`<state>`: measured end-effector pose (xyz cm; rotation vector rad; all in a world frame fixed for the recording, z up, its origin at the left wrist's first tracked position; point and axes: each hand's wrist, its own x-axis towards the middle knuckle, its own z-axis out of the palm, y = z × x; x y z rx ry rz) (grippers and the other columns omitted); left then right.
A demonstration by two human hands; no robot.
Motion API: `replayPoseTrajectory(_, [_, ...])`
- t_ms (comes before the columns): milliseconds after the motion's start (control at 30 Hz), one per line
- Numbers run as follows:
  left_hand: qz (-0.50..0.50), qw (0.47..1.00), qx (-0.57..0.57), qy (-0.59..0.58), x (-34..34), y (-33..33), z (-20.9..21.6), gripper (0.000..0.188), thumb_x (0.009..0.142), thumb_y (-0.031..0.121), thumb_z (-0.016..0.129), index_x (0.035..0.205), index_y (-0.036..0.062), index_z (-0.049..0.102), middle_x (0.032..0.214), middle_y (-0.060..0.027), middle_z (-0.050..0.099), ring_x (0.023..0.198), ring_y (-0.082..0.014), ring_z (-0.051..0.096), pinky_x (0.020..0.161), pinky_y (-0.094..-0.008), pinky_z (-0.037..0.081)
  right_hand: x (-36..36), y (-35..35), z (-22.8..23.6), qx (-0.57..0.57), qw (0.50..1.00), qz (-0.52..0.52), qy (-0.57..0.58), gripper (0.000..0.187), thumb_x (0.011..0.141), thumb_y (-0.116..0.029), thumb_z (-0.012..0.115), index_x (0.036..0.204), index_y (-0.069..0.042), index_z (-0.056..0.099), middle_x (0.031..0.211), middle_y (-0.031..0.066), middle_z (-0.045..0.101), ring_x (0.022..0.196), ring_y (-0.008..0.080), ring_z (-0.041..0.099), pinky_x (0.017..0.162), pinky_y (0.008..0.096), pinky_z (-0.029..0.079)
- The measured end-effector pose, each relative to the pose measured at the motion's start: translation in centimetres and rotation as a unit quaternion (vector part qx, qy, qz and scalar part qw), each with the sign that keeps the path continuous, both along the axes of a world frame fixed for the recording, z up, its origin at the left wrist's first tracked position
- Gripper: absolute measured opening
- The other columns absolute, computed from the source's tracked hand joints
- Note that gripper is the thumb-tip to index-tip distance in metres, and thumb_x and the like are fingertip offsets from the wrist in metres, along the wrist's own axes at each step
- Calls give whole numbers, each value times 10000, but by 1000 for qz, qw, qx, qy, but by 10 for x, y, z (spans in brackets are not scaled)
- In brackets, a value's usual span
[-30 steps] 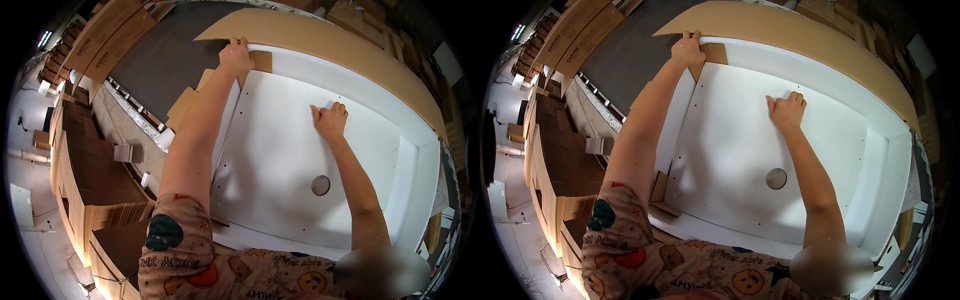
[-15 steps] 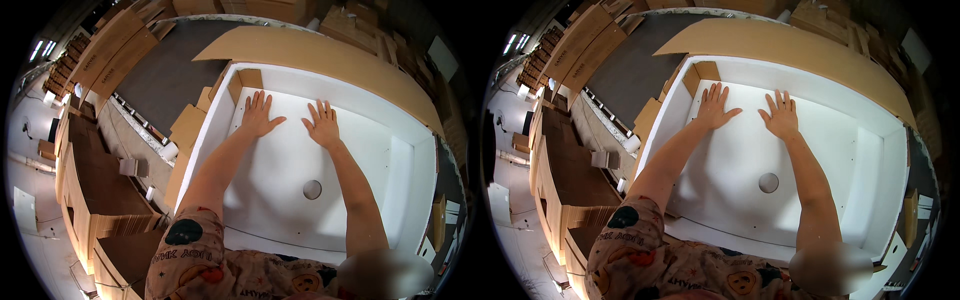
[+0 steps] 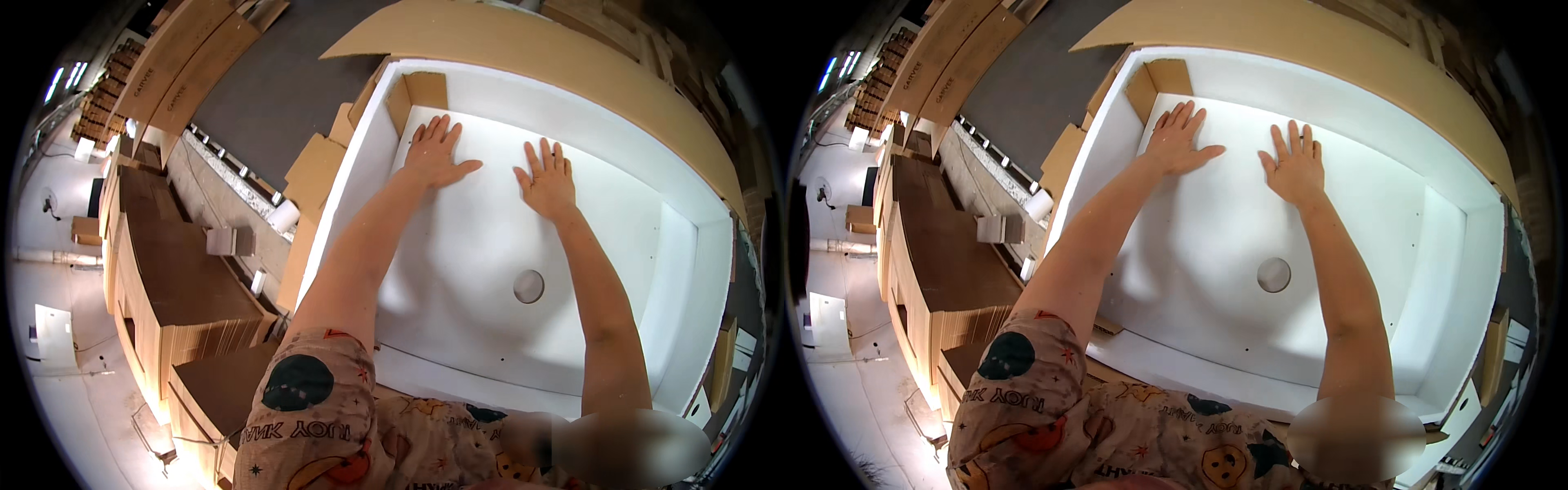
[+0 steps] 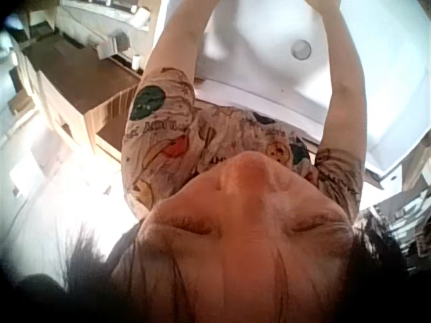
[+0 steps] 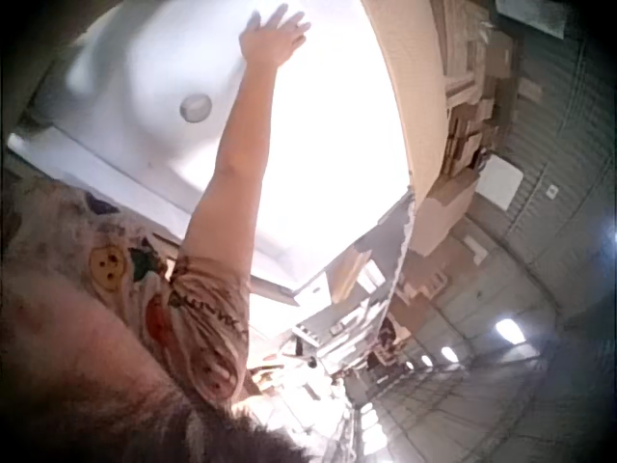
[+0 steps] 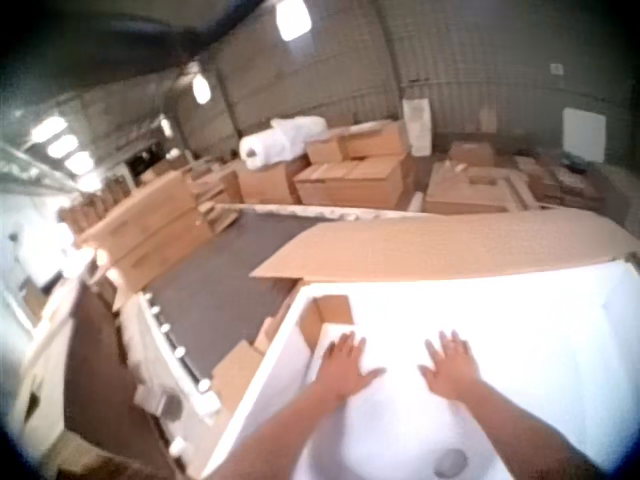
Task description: The person places cardboard pieces and white foam sheets into a white sink basin to protect it. They then walk to a pile of debris, gather more foam sheets, and return to place them inside the sink.
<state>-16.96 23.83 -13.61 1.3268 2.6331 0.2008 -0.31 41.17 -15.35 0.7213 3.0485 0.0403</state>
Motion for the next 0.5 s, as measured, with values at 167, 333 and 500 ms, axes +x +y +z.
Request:
replayPoseTrajectory(167, [-24, 999, 36, 21, -10, -9, -17, 848, 816, 656, 387, 1433, 99, 218, 1501, -139, 128, 1397, -249, 70, 1130, -387, 57, -1, -5, -3, 48, 999, 9, 17, 584, 943, -474, 263, 1435, -159, 247, 1476, 157, 214, 1362, 369, 156, 1089, 460, 147])
replayPoseTrajectory(333, [-17, 997, 56, 46, -7, -8, -19, 745, 820, 579, 464, 1372, 90, 360, 1487, -151, 167, 1384, -246, 127, 1104, -427, 158, 0, -13, -3, 33, 999, -4, -9, 575, 947, -443, 276, 1437, -146, 230, 1474, 173, 207, 1353, 385, 169, 1080, 474, 170])
replayPoseTrajectory(500, [-73, 963, -167, 198, -55, -4, 112, 402, 779, 368, 574, 1012, 43, 611, 1198, -183, 528, 1109, -297, 524, 954, -454, 379, -7, -33, 32, -11, 989, -52, -141, 591, 938, -429, 308, 1438, -131, 208, 1469, 184, 200, 1348, 364, 186, 1085, 462, 168])
